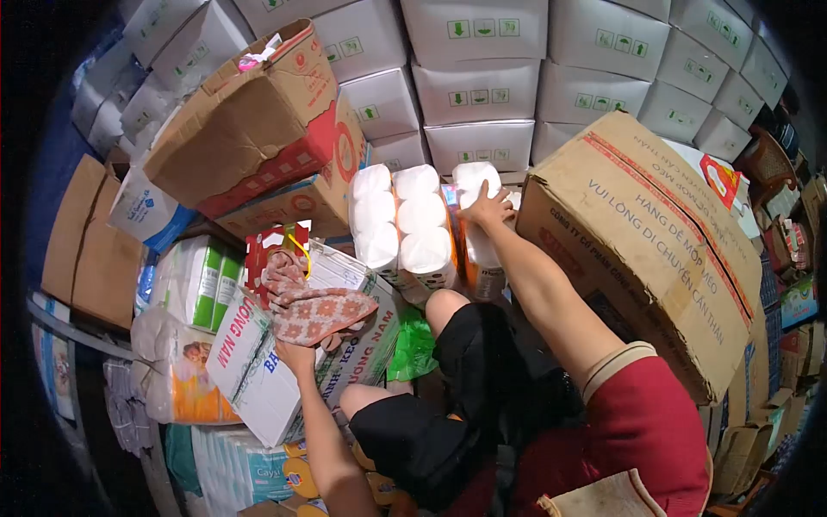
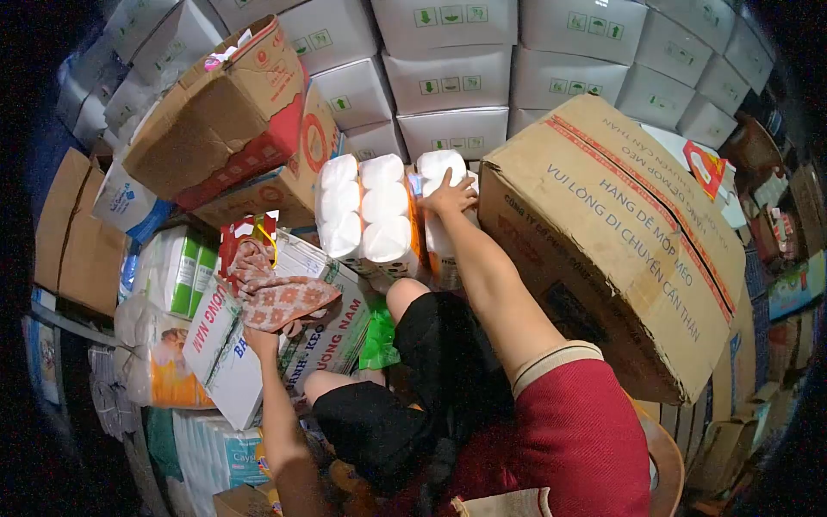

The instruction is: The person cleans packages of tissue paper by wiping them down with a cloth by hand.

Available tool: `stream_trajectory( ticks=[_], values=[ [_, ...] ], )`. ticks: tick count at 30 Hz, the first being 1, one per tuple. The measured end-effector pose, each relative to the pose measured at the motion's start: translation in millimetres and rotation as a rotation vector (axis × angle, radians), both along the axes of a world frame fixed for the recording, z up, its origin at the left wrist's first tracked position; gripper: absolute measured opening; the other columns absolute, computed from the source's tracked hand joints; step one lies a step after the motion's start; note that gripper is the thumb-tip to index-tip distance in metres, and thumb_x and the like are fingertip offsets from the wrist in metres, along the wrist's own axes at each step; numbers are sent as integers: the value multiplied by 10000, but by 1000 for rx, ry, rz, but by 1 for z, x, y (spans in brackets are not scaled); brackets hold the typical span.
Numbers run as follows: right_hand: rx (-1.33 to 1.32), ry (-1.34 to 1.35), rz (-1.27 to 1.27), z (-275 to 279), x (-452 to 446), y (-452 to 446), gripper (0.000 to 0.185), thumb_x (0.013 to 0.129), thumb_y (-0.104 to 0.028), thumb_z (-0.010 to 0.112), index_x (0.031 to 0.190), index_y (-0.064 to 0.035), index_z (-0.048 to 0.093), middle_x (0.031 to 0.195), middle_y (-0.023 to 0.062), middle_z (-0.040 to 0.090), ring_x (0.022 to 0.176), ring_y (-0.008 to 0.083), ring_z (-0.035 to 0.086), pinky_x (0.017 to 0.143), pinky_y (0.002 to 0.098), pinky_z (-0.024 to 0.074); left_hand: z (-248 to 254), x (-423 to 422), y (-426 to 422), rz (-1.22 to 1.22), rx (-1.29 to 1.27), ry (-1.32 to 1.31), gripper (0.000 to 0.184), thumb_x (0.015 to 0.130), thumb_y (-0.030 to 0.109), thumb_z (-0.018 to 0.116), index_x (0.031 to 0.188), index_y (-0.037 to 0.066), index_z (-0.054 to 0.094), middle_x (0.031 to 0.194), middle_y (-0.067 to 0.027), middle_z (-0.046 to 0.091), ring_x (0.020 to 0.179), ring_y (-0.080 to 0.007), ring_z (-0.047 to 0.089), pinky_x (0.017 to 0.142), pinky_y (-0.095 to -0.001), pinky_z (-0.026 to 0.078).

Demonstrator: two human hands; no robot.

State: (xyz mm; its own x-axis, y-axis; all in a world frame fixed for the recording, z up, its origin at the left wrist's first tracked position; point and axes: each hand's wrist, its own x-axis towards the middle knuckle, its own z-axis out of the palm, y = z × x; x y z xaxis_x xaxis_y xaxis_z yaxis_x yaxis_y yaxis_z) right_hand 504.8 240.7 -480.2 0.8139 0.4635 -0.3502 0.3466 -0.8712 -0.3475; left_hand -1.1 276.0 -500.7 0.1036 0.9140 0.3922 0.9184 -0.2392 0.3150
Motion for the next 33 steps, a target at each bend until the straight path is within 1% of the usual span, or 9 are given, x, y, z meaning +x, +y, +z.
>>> stream_trajectory(
  ticks=[9, 19, 21, 23, 25, 27, 29, 31, 33],
  values=[
    [251, -240, 74, 28, -18, 2, 1079, 560, -543, 744, 1422, -289, 147, 1425, 240, 136, 1173, 533, 297, 940, 610, 240, 7, 11, -6, 108, -94, 81, 708, 715, 420, 646, 1270, 24, 449, 1331, -178, 421, 1263, -327, 334, 1041, -454, 218],
    [591, -558, 329, 213, -27, -20, 1120, 564, -448, 799, 1432, -274, 113, 1388, 231, 236, 1200, 476, 331, 890, 620, 344, 24, 19, -14, 109, -154, 16, 676, 728, 435, 628, 1274, 70, 471, 1361, -141, 402, 1301, -292, 276, 1061, -438, 169],
    [917, -636, 486, 234, -11, -34, 1109, 554, -412, 801, 1430, -237, 145, 1338, 239, 287, 1221, 414, 338, 933, 561, 361, 15, 15, -8, 122, -158, -39, 577, 753, 336, 608, 1249, 61, 497, 1350, -146, 412, 1305, -279, 276, 1063, -431, 165],
    [1099, -448, 570, 260, -6, -45, 1106, 546, -382, 797, 1428, -195, 156, 1302, 244, 306, 1227, 373, 346, 968, 507, 366, 10, 10, -4, 113, -74, -186, 500, 736, 230, 606, 1192, 40, 526, 1270, -172, 478, 1241, -314, 362, 1038, -431, 241],
    [1269, 105, 566, 289, -44, -80, 1049, 623, -340, 775, 1430, -147, 133, 1320, 244, 276, 1188, 389, 386, 917, 477, 434, 20, 17, -18, 168, 84, -384, 371, 700, 96, 577, 1058, 3, 558, 1105, -203, 552, 1078, -385, 467, 944, -447, 365],
    [1376, 457, 563, 292, -70, -92, 986, 693, -300, 733, 1433, -129, 105, 1316, 237, 308, 1118, 349, 473, 894, 442, 460, 22, 14, -33, 315, 159, -409, 379, 714, 115, 583, 1078, 14, 544, 1142, -200, 524, 1113, -368, 448, 958, -440, 351],
    [1328, 707, 584, 278, -80, -79, 924, 735, -258, 681, 1430, -88, 95, 1208, 201, 484, 1097, 246, 518, 946, 413, 415, 62, 29, -73, 363, 102, -565, 439, 756, 106, 559, 1180, 28, 483, 1247, -173, 471, 1193, -320, 406, 1001, -416, 319],
    [1322, 811, 646, 252, -88, -47, 905, 749, -267, 660, 1425, -59, 96, 1148, 173, 535, 1112, 242, 507, 983, 388, 365, 67, 38, -95, -152, 146, -1140, 497, 859, 203, 516, 1312, 55, 375, 1367, -131, 374, 1274, -272, 331, 1055, -391, 263],
    [1253, 904, 632, 228, -134, -29, 934, 744, -285, 672, 1414, -6, 85, 1145, 173, 533, 1162, 252, 454, 1004, 375, 325, 102, 47, -140, -424, -294, -1736, 567, 923, 373, 457, 1377, 73, 298, 1418, -116, 311, 1303, -266, 291, 1088, -394, 216]
  ],
)
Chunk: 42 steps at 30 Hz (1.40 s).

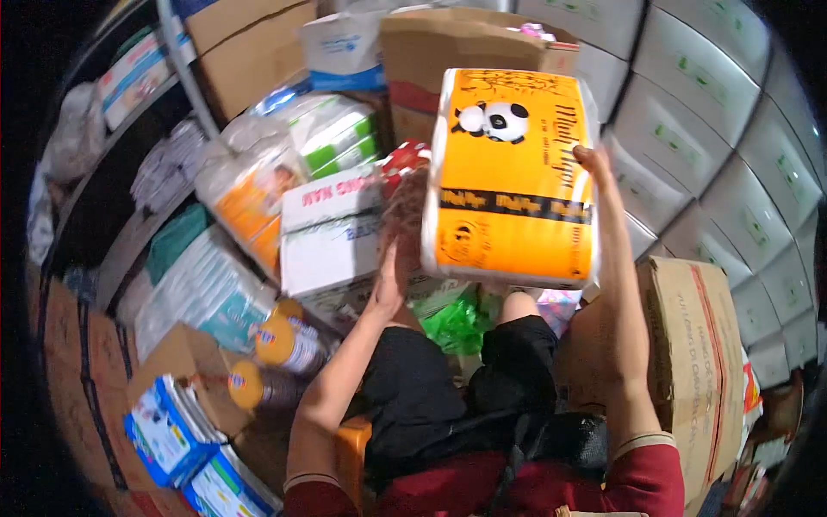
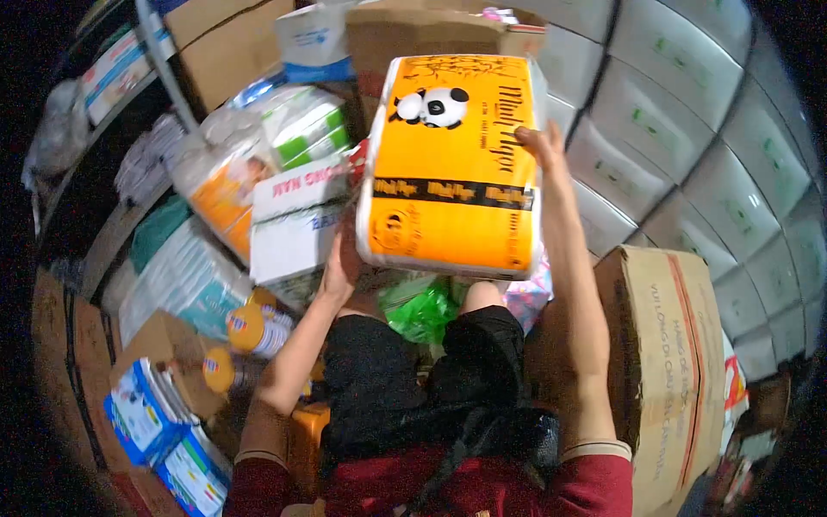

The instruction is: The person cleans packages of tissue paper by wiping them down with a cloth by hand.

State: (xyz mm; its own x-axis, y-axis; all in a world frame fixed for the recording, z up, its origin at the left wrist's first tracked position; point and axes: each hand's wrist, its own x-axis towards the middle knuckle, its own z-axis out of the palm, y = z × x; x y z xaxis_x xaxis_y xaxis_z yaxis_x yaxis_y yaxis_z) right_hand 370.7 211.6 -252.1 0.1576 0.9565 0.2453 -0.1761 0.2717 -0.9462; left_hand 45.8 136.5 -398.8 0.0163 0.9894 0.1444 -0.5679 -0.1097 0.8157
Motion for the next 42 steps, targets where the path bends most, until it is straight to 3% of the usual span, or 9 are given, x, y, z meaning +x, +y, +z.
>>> stream_trajectory(
  ticks=[4, 7, 9, 14, 20, 23, 26, 36, 42],
  values=[
    [68, 168, 13, -3, -121, -19, 948, 722, -217, 717, 1403, 13, 98, 1215, 199, 471, 1154, 259, 452, 967, 350, 361, 66, -18, -53, -297, -113, -590, 775, 828, 632, 457, 1385, 117, 300, 1402, -125, 332, 1289, -297, 307, 1042, -531, 244],
    [31, 307, 36, -47, -199, 9, 884, 723, -142, 717, 1396, -2, 161, 1268, 231, 429, 1111, 294, 483, 933, 371, 409, 64, -60, -43, 121, -95, -436, 700, 849, 568, 484, 1371, 128, 326, 1381, -76, 371, 1262, -284, 346, 1012, -533, 284],
    [49, 138, -53, -73, -244, 14, 963, 693, -285, 736, 1406, -23, 143, 1327, 280, 317, 1230, 367, 321, 1026, 419, 283, 62, -77, -35, 393, -165, -342, 627, 858, 508, 517, 1340, 130, 383, 1346, -27, 427, 1228, -252, 399, 1005, -484, 322],
    [-158, -137, -134, -109, -304, 3, 1031, 680, -447, 719, 1426, -78, 110, 1355, 318, 114, 1288, 463, 148, 1065, 456, 216, -3, -157, 24, 433, -146, -222, 603, 820, 410, 633, 1308, 122, 428, 1265, -41, 512, 1145, -223, 495, 955, -410, 405],
    [-185, -180, 221, -212, -281, 58, 1075, 651, -496, 736, 1400, 18, 161, 1273, 323, 368, 1163, 368, 425, 975, 376, 373, -39, -195, 55, 476, -296, -72, 547, 811, 340, 638, 1255, 77, 456, 1208, -92, 557, 1043, -246, 576, 879, -402, 480],
    [14, -589, 160, -176, -215, 57, 717, 707, -369, 708, 1230, 42, 439, 1132, 271, 509, 967, 366, 564, 856, 389, 458, -17, -187, 49, 418, -324, -117, 670, 743, 301, 708, 1283, 61, 391, 1198, -115, 547, 1042, -242, 575, 852, -432, 498],
    [167, -1110, -177, -146, -181, 46, 666, 745, -329, 680, 1233, 19, 389, 989, 245, 595, 854, 346, 628, 743, 408, 494, -44, -209, 70, 454, -433, -173, 730, 718, 316, 722, 1301, 65, 360, 1188, -116, 557, 1050, -249, 573, 850, -437, 497],
    [231, -1298, 237, -143, -167, 79, 223, 726, -187, 579, 863, -21, 635, 773, 224, 631, 721, 351, 628, 685, 424, 498, 12, -186, 76, 421, -453, -55, 501, 781, 367, 653, 1198, 115, 534, 1161, -61, 603, 1008, -256, 601, 880, -447, 472],
    [275, -317, 564, 19, -119, 59, 165, 918, -148, 470, 959, -30, 576, 834, 30, 601, 793, 145, 577, 737, 274, 460, -1, -184, 87, 341, -384, 32, 597, 760, 347, 681, 1240, 60, 468, 1189, -118, 552, 1061, -261, 553, 888, -401, 461]
  ],
)
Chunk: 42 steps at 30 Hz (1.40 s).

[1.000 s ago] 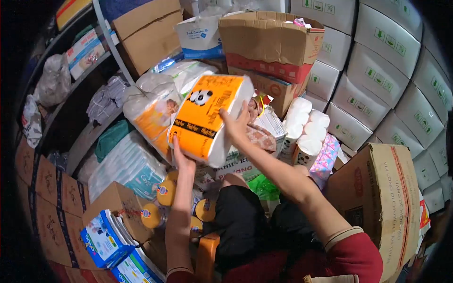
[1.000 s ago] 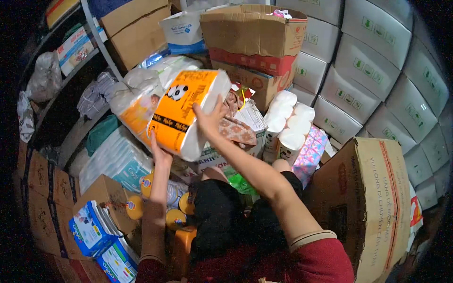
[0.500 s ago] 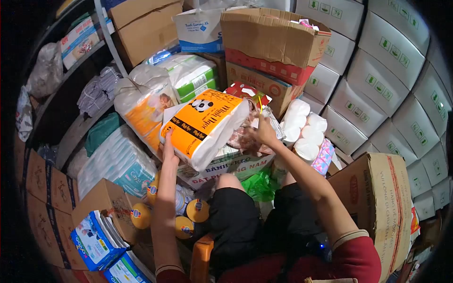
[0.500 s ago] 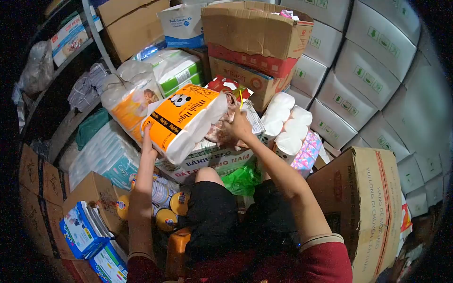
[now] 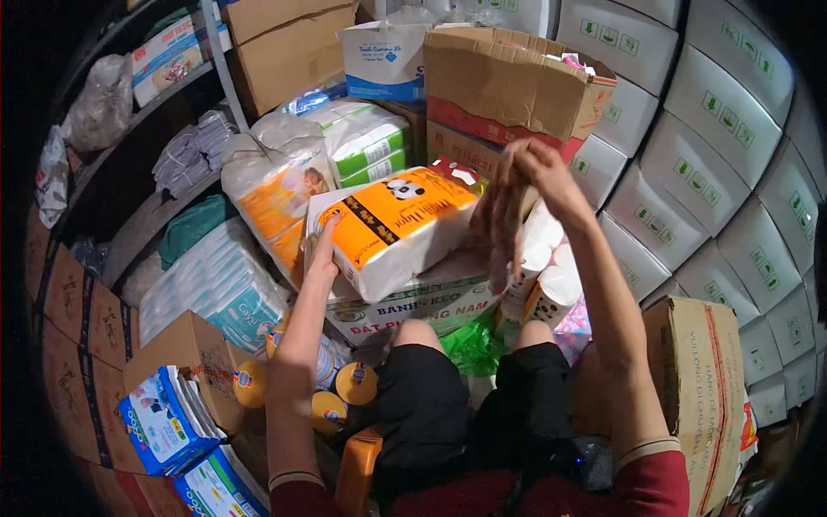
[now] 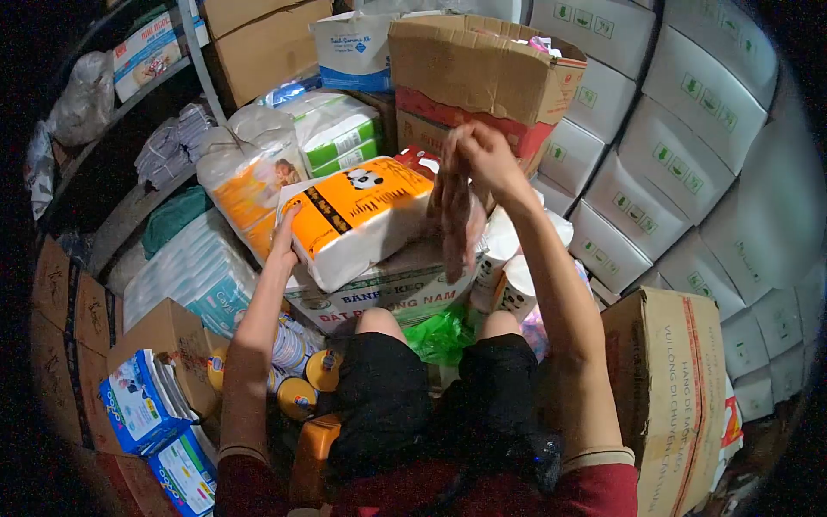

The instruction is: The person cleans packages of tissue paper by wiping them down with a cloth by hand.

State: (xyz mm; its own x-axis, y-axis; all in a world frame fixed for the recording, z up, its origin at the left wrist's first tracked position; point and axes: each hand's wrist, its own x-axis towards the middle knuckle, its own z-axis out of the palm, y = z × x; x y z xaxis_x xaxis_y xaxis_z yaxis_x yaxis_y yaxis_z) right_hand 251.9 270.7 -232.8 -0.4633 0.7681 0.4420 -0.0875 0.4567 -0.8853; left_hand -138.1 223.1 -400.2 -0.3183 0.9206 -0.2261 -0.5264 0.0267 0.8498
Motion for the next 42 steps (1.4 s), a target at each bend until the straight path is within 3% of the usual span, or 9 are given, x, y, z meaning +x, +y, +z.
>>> stream_trajectory(
  ticks=[5, 10, 12, 19, 23, 25, 28, 30, 42],
  values=[
    [122, 324, -100, 94, -20, -53, 184, 936, -157, 476, 1022, -14, 554, 896, 34, 579, 830, 108, 545, 740, 225, 432, -29, -19, 19, 118, -52, 475, 815, 759, 370, 668, 1354, -42, 293, 1394, -204, 323, 1252, -286, 381, 1003, -364, 356],
    [251, 642, 56, 143, -62, -38, 168, 929, -132, 466, 1002, -15, 560, 881, 48, 593, 780, 126, 560, 699, 241, 448, 42, 3, 13, 192, -12, 1100, 738, 778, 406, 622, 1316, -31, 371, 1315, -236, 429, 1227, -337, 412, 1022, -376, 325],
    [238, 625, 97, 147, -86, -34, 124, 962, -147, 423, 964, -59, 512, 756, 28, 545, 567, 95, 516, 464, 202, 435, 61, 8, 25, 92, -93, 1243, 670, 777, 420, 611, 1280, 7, 449, 1259, -227, 496, 1200, -356, 439, 1017, -394, 327],
    [466, 762, -99, 155, -147, -17, 86, 947, -95, 436, 914, -37, 490, 803, 27, 552, 696, 97, 519, 649, 218, 438, 5, 5, 74, -58, -154, 1782, 551, 801, 429, 527, 1259, 123, 507, 1324, -128, 463, 1255, -327, 378, 1021, -515, 273],
    [731, 231, -607, 103, -165, -10, 143, 857, -103, 473, 892, 14, 547, 771, 167, 593, 723, 243, 588, 674, 340, 469, -32, -2, 75, 46, -130, 1906, 569, 794, 386, 526, 1310, 159, 447, 1409, -86, 360, 1318, -357, 243, 1007, -585, 214],
    [723, -98, -401, 47, -175, 14, 203, 846, -181, 517, 894, 16, 514, 755, 266, 585, 704, 448, 578, 622, 486, 476, -33, -2, 77, 6, -212, 1865, 579, 786, 343, 540, 1325, 171, 419, 1420, -84, 334, 1333, -356, 191, 1004, -592, 176],
    [482, -935, -349, -31, -189, -10, 664, 777, -440, 577, 1315, -134, 338, 1251, 262, 421, 1178, 456, 381, 942, 575, 346, -13, 17, 59, 56, -302, 1844, 576, 763, 286, 573, 1308, 174, 425, 1417, -90, 324, 1342, -336, 154, 1008, -575, 150],
    [558, -1064, -384, -80, -198, -25, 663, 815, -528, 497, 1374, -235, 294, 1361, 281, 301, 1261, 540, 210, 995, 665, 154, 16, 31, 34, 26, -249, 1773, 522, 825, 351, 492, 1291, 120, 442, 1426, -86, 309, 1334, -349, 195, 1039, -539, 148],
    [408, -901, -740, -122, -185, 38, 487, 779, -383, 529, 1235, -213, 520, 1350, 211, 346, 1249, 522, 204, 925, 724, 190, 20, 39, 34, 106, -227, 1660, 421, 871, 280, 407, 1272, 182, 489, 1385, -72, 393, 1320, -337, 245, 1046, -556, 128]
  ],
)
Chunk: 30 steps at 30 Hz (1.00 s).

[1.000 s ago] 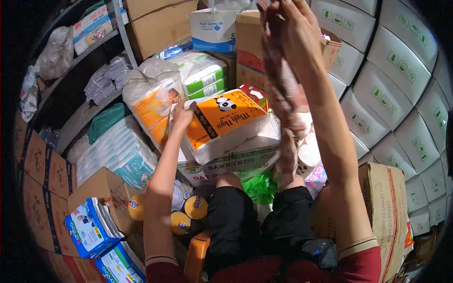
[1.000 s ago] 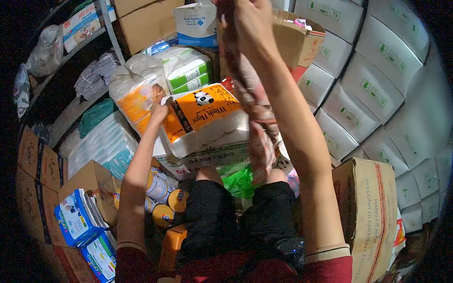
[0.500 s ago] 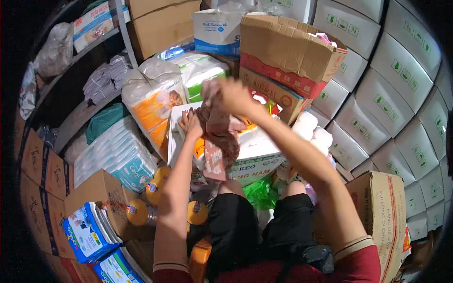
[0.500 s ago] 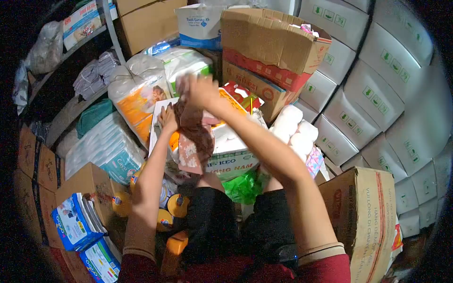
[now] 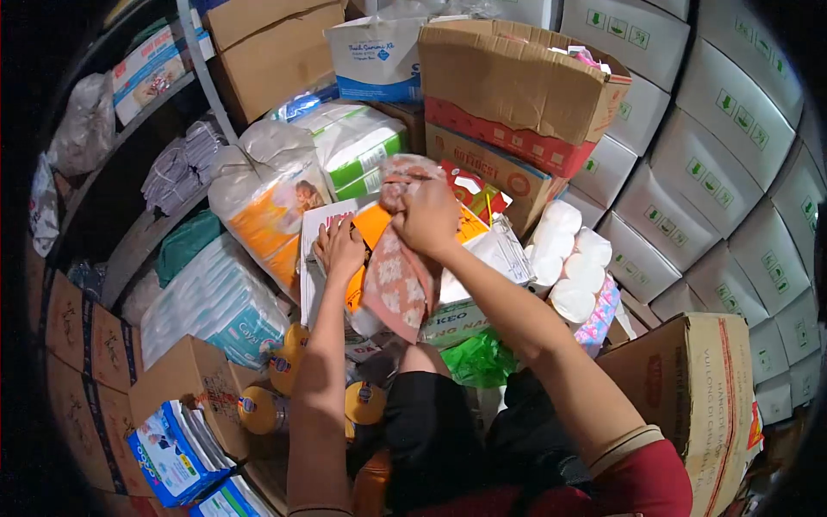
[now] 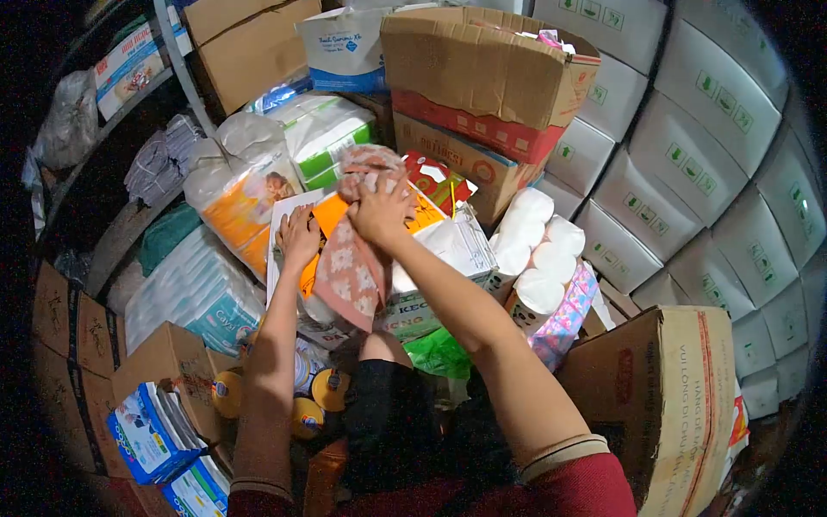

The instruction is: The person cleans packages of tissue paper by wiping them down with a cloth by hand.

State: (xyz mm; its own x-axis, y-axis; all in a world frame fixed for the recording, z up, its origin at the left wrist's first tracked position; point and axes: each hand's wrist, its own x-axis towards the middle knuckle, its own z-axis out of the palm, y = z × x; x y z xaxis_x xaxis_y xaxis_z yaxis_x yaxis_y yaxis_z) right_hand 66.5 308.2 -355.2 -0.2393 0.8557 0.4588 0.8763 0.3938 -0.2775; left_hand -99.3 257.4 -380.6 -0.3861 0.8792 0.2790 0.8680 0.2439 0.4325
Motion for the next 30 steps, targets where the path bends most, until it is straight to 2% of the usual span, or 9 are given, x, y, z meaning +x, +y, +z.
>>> stream_trajectory(
  ticks=[4, 6, 7, 10, 15, 19, 24, 28, 30],
  values=[
    [-259, 196, -50, -3, 42, 38, 510, 782, -413, 512, 1245, -203, 482, 1335, 243, 362, 1203, 532, 308, 893, 722, 253, 1, 0, 2, 7, -2, 6, 425, 866, 288, 417, 1272, 188, 491, 1391, -73, 389, 1322, -337, 243, 1044, -566, 131],
    [-361, 269, -82, -14, 58, 62, 510, 802, -403, 476, 1252, -163, 472, 1277, 289, 412, 1144, 518, 408, 906, 632, 347, 1, 2, 1, 10, 3, 2, 424, 865, 288, 419, 1270, 188, 493, 1394, -72, 385, 1320, -339, 247, 1044, -568, 131],
    [-150, 91, -44, -50, 64, 96, 521, 814, -402, 443, 1237, -99, 472, 1222, 318, 456, 1111, 487, 465, 917, 529, 402, 2, 2, 1, 12, 5, 1, 424, 864, 288, 421, 1270, 188, 494, 1396, -71, 384, 1319, -339, 249, 1044, -569, 131],
    [-352, 149, -39, -24, 80, 83, 524, 818, -393, 438, 1188, -25, 486, 1216, 333, 454, 1071, 467, 505, 904, 499, 421, 6, 4, -1, 14, -3, 4, 423, 862, 285, 424, 1268, 187, 495, 1388, -70, 395, 1315, -341, 257, 1045, -562, 136],
    [-32, 331, -49, -40, 95, 92, 396, 776, -285, 525, 1040, 10, 548, 968, 270, 604, 918, 415, 587, 811, 476, 470, 6, 5, -1, 24, 20, -18, 419, 852, 276, 439, 1254, 179, 510, 1366, -72, 424, 1308, -334, 273, 1048, -544, 145],
    [-104, 168, -46, 10, 99, 69, 315, 782, -277, 535, 941, -7, 557, 898, 264, 622, 872, 417, 605, 770, 479, 485, -2, 2, 4, 57, 73, -47, 415, 831, 268, 467, 1231, 173, 530, 1341, -69, 447, 1298, -316, 290, 1048, -528, 148],
    [164, 714, 247, 105, 97, 82, 435, 796, -397, 620, 854, 33, 585, 878, 230, 642, 877, 321, 634, 767, 386, 471, -4, 0, 4, 51, 117, -53, 397, 820, 271, 481, 1197, 166, 549, 1322, -55, 464, 1285, -298, 309, 1035, -537, 158],
    [414, 964, 355, 230, 90, 60, 330, 847, -303, 594, 903, 21, 569, 817, 180, 639, 762, 241, 613, 681, 348, 470, -3, 1, 3, 48, 123, -57, 388, 821, 264, 477, 1185, 156, 551, 1331, -49, 450, 1283, -287, 313, 1022, -556, 166],
    [636, 1014, 518, 250, 82, 57, 312, 900, -296, 558, 883, 15, 539, 728, 31, 510, 677, 98, 447, 613, 253, 400, -2, 0, 3, 49, 124, -49, 386, 820, 265, 475, 1180, 148, 553, 1329, -51, 449, 1284, -283, 311, 1022, -560, 167]
  ],
)
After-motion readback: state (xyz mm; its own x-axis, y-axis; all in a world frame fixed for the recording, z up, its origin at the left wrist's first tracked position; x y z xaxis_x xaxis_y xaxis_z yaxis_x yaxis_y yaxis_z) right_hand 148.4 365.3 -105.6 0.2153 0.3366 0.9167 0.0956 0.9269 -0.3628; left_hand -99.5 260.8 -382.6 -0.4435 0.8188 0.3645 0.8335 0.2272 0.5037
